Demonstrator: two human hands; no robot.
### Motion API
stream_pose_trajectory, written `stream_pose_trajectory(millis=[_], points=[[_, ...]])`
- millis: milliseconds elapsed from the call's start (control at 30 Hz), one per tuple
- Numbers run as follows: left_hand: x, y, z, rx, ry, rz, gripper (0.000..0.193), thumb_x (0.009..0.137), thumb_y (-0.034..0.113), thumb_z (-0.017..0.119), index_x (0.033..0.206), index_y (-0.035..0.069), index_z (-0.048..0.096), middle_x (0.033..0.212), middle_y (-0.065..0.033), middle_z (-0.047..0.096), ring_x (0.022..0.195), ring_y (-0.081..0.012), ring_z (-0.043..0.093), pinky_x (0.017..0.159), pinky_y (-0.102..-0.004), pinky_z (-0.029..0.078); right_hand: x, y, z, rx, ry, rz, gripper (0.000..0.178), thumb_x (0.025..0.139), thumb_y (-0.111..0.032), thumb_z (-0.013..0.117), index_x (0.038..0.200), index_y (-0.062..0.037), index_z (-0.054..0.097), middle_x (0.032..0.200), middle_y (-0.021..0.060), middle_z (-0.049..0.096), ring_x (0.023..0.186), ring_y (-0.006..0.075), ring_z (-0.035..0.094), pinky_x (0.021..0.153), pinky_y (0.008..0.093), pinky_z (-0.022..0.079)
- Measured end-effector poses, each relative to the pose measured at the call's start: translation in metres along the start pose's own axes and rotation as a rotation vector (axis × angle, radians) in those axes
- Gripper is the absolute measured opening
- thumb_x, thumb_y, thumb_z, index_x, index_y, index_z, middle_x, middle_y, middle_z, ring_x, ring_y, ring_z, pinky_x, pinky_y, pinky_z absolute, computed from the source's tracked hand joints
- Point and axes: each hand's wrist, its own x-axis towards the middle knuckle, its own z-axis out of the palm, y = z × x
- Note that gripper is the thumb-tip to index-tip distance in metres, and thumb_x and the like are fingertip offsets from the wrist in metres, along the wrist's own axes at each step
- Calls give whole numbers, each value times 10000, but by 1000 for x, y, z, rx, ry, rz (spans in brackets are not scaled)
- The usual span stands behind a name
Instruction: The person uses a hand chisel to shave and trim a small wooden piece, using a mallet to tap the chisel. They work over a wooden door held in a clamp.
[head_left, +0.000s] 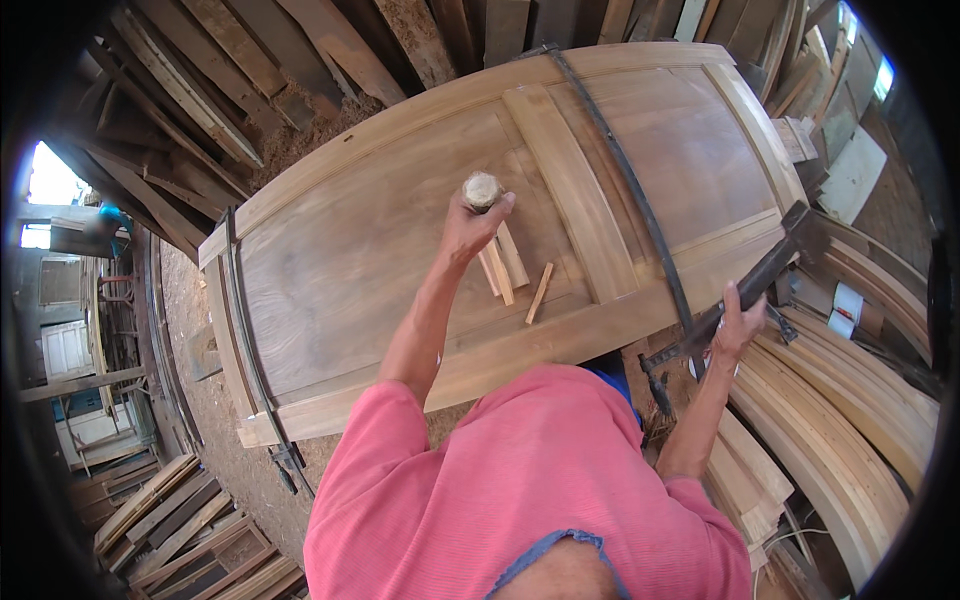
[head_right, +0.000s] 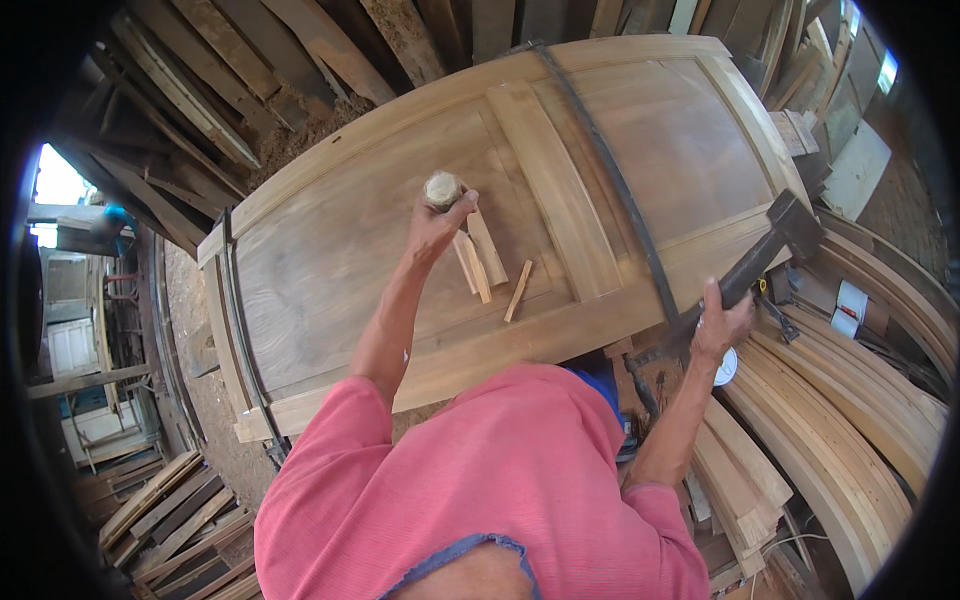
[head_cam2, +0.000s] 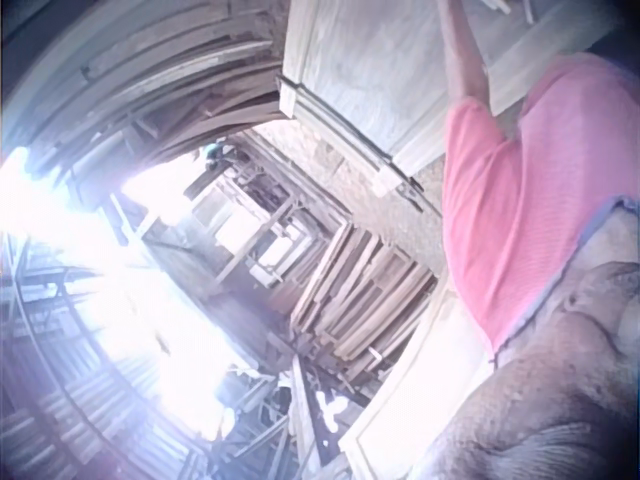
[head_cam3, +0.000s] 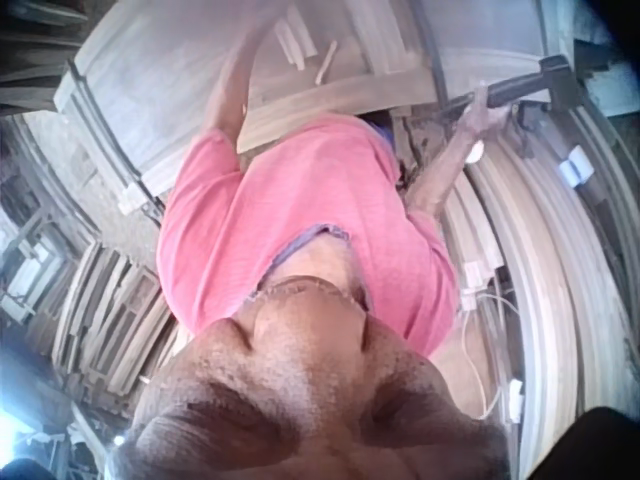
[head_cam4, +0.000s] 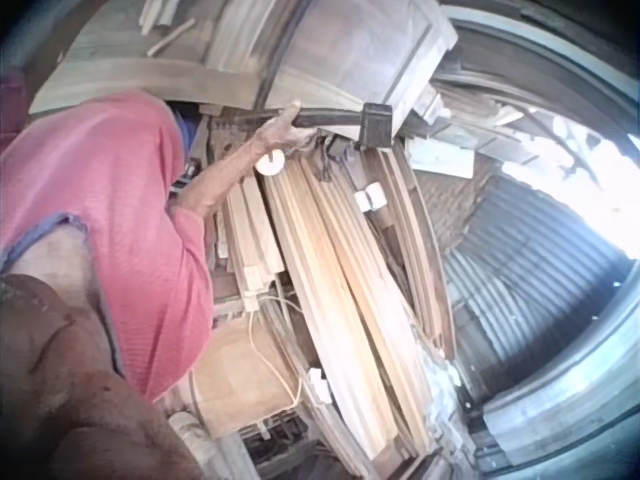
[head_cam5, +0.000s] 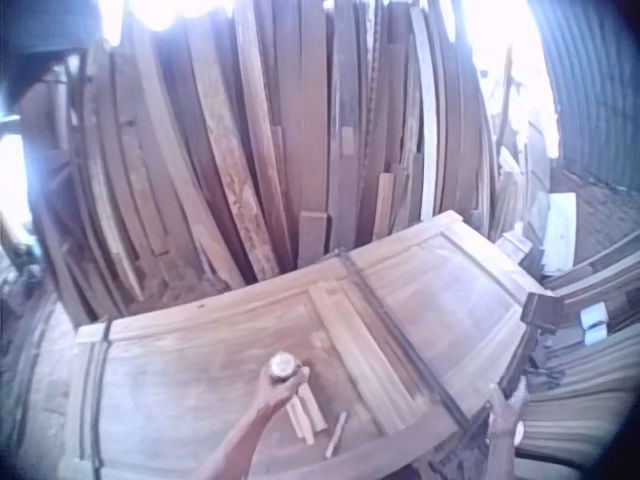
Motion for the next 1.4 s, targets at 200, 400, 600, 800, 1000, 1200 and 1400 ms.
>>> stream_pose_trajectory(millis=[200, 400, 600, 800, 1000, 1200, 1400], points=[[-1, 2, 3, 107, 53, 171, 136, 886, 164, 691, 905, 57, 608, 765, 46, 580, 734, -82, 546, 692, -244, 460, 2, -129, 15, 629, -269, 16, 310, 882, -158, 650, 1082, 31, 506, 773, 75, 587, 679, 158, 570, 638, 304, 462], [-11, 10, -10, 73, -60, 170, 250, 842, 182, 747, 935, 28, 574, 944, -42, 591, 797, -119, 523, 691, -293, 475, -20, -176, 18, 633, -391, -54, 320, 871, -117, 649, 1103, 41, 495, 732, 82, 577, 594, 144, 552, 592, 289, 465], [-9, 15, -13, 174, 117, 20, 306, 803, 193, 796, 876, 46, 537, 756, 10, 547, 705, -98, 486, 652, -271, 455, -29, -208, 23, 719, -365, -176, 303, 859, -77, 649, 1091, 44, 495, 712, 92, 590, 583, 147, 565, 585, 291, 487], [-2, -3, -7, 76, 87, 222, 255, 792, 142, 761, 825, 63, 522, 708, 13, 519, 677, -92, 465, 630, -254, 432, -27, -220, 26, 725, -343, -305, 286, 860, -62, 644, 1084, 41, 498, 700, 99, 606, 586, 140, 572, 592, 281, 488], [4, -10, -9, 64, 16, 242, 197, 786, 90, 721, 806, 63, 527, 723, 1, 523, 676, -103, 462, 636, -264, 430, -29, -222, 27, 708, -361, -312, 286, 868, -48, 633, 1098, 45, 491, 702, 103, 614, 596, 137, 577, 597, 275, 487], [5, -18, -11, 61, -4, 215, 181, 779, 95, 718, 791, 60, 541, 714, -10, 516, 671, -113, 461, 633, -273, 425, -31, -222, 29, 730, -376, -294, 284, 870, -32, 628, 1103, 47, 486, 699, 105, 606, 602, 139, 575, 600, 277, 491], [-11, -2, -7, 136, -135, 219, 185, 777, 99, 718, 800, 56, 540, 710, -15, 503, 673, -111, 459, 623, -273, 419, -32, -226, 33, 710, -347, -273, 293, 862, -23, 640, 1100, 46, 485, 698, 106, 608, 604, 137, 577, 598, 278, 494]])
